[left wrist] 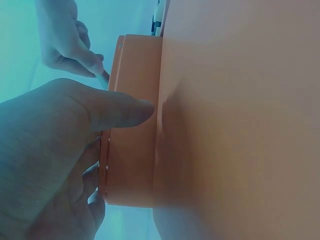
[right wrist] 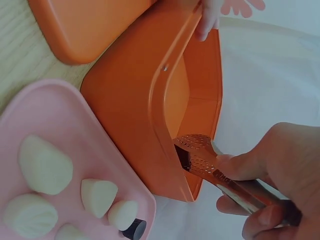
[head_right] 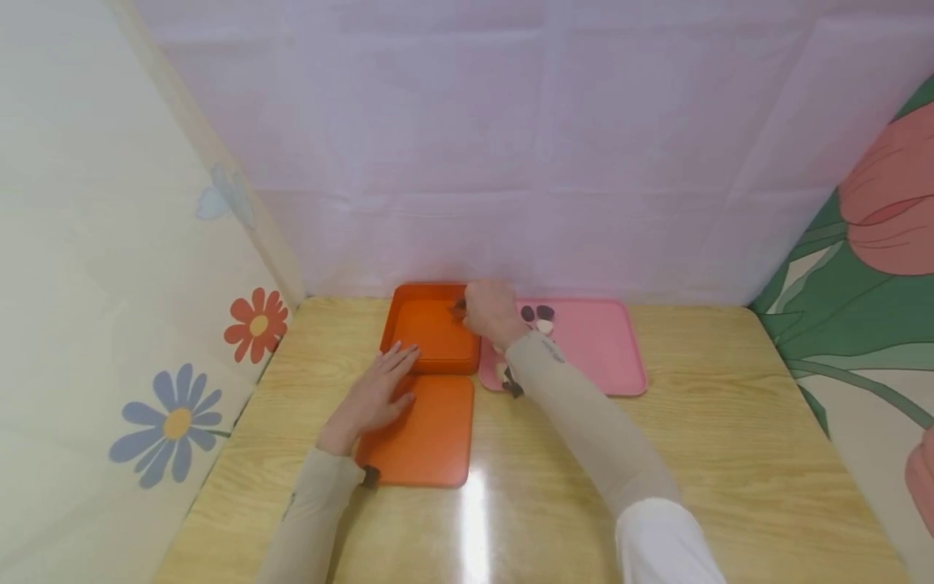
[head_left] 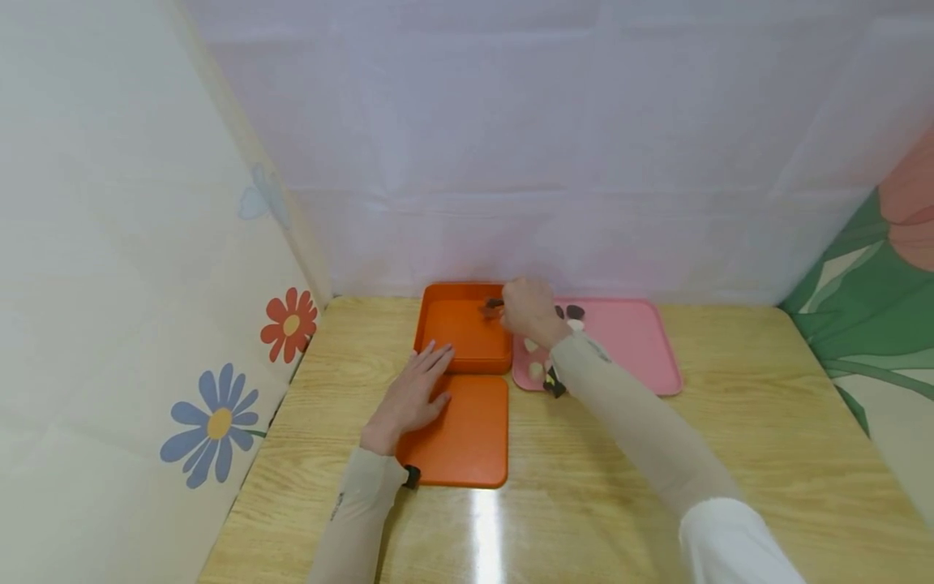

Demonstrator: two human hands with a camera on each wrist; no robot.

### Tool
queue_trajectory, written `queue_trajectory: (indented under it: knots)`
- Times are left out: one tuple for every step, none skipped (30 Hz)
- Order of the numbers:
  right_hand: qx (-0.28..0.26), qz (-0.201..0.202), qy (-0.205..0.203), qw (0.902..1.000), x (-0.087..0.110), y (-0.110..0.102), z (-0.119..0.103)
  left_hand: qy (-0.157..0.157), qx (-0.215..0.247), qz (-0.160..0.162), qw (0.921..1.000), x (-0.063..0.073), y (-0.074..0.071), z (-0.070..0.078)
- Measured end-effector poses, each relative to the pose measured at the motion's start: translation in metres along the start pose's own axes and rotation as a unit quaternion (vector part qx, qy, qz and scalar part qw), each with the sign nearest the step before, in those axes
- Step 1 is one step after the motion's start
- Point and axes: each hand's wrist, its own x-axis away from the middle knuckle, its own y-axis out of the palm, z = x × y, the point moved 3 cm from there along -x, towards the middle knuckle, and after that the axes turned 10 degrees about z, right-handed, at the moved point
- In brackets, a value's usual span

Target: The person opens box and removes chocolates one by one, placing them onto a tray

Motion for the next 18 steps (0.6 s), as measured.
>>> queue_trajectory:
  knots:
    - [-0.006,0.000,0.001,1.0000,0.001,-0.001,0.000,0.000,0.002,0.001,1.0000,0.000,0.000,-0.001]
    - [-0.012,0.000,0.003,0.9999,0.002,-0.002,0.000,0.000,0.002,0.001,1.0000,0.001,0.000,-0.001]
    - [-0.020,0.000,0.007,0.9998,0.003,-0.002,0.000,0.000,0.002,0.001,1.0000,0.001,0.000,-0.002]
    - [-0.032,0.002,0.010,0.9994,0.004,-0.003,0.000,0.000,0.002,0.001,1.0000,0.001,0.000,-0.002]
    - [-0.040,0.003,0.012,0.9991,0.005,-0.004,0.001,-0.001,0.001,0.000,1.0000,0.001,0.000,-0.003]
    - [-0.049,0.005,0.014,0.9987,0.007,-0.004,0.001,-0.002,0.000,0.001,1.0000,0.001,0.000,-0.003]
    - [-0.059,0.008,0.016,0.9981,0.008,-0.005,0.002,-0.002,0.000,0.001,1.0000,0.001,0.000,-0.003]
    - [-0.067,0.009,0.021,0.9975,0.009,-0.005,0.003,-0.003,-0.003,0.000,1.0000,0.001,0.000,-0.003]
    - [-0.076,0.013,0.024,0.9967,0.011,-0.005,0.004,-0.002,-0.003,0.000,1.0000,0.000,-0.001,-0.003]
    - [-0.082,0.016,0.026,0.9962,0.012,-0.005,0.005,-0.002,-0.003,-0.001,1.0000,0.000,-0.001,-0.002]
    - [-0.087,0.018,0.027,0.9957,0.014,-0.006,0.005,-0.003,-0.002,-0.002,1.0000,0.000,-0.001,-0.002]
    - [-0.095,0.022,0.028,0.9949,0.016,-0.006,0.006,-0.003,-0.001,-0.002,1.0000,0.000,-0.001,-0.002]
    - [-0.101,0.025,0.029,0.9942,0.018,-0.006,0.007,-0.003,0.000,-0.004,1.0000,0.000,-0.001,-0.002]
    - [-0.106,0.029,0.028,0.9936,0.020,-0.006,0.008,-0.003,-0.001,-0.005,1.0000,0.000,-0.001,-0.002]
    - [-0.114,0.032,0.027,0.9926,0.023,-0.007,0.008,-0.003,-0.001,-0.007,1.0000,0.000,-0.001,-0.001]
    - [-0.122,0.036,0.026,0.9915,0.025,-0.007,0.008,-0.003,-0.001,-0.008,1.0000,0.001,-0.001,-0.001]
    - [-0.130,0.041,0.024,0.9904,0.027,-0.008,0.009,-0.003,-0.003,-0.009,1.0000,0.001,-0.001,-0.001]
    - [-0.136,0.047,0.023,0.9893,0.029,-0.008,0.009,-0.003,-0.004,-0.009,0.9999,0.001,-0.001,-0.002]
